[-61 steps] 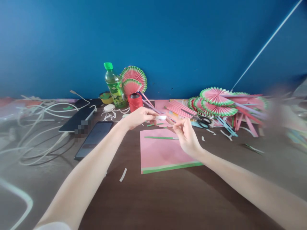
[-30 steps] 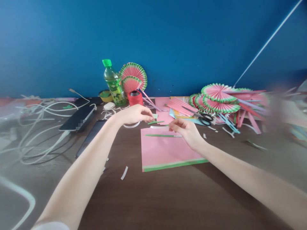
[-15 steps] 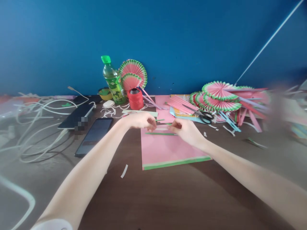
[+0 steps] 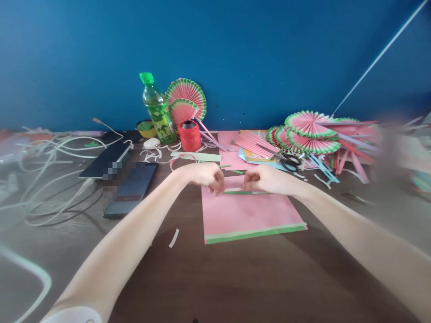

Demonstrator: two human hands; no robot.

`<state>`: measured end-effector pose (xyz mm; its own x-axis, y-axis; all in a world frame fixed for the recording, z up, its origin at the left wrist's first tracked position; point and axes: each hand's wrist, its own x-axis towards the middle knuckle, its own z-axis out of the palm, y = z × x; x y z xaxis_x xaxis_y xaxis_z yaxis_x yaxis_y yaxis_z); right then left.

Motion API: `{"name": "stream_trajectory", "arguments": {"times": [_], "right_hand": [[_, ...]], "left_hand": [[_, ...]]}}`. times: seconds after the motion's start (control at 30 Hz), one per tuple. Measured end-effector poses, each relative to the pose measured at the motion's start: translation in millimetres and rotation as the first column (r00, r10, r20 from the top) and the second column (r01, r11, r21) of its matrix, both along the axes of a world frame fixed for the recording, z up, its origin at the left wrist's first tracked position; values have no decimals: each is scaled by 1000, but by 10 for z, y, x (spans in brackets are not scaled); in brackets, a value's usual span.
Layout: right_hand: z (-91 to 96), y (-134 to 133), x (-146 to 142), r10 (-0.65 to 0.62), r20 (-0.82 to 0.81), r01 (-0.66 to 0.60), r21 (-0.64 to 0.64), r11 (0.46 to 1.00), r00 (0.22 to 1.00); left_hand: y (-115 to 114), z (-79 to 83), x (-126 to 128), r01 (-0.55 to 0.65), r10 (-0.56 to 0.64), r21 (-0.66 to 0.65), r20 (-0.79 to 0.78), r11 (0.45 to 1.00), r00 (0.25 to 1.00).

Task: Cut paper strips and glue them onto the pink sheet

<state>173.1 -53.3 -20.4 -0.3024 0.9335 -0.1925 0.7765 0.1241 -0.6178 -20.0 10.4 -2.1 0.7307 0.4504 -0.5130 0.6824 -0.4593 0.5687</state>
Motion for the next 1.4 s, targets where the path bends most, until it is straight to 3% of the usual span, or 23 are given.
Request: {"name": "stream_trajectory", "arguments": {"times": [0.23,0.67,1.4], "right_hand": [[-60,-23,-99,-30,-9,30,9,1000,1000],[-165,3,-108,-11,32,11,-8,1000,999],[-128,-1,-135,9,68,-5,-49,999,998]], "left_hand": [[40,46,-71,17,2,137,-139,990,990],[42,62,-98,7,28,155,-217,988,976],[31,34,-46,4,44,181,-260,983,965]]}}
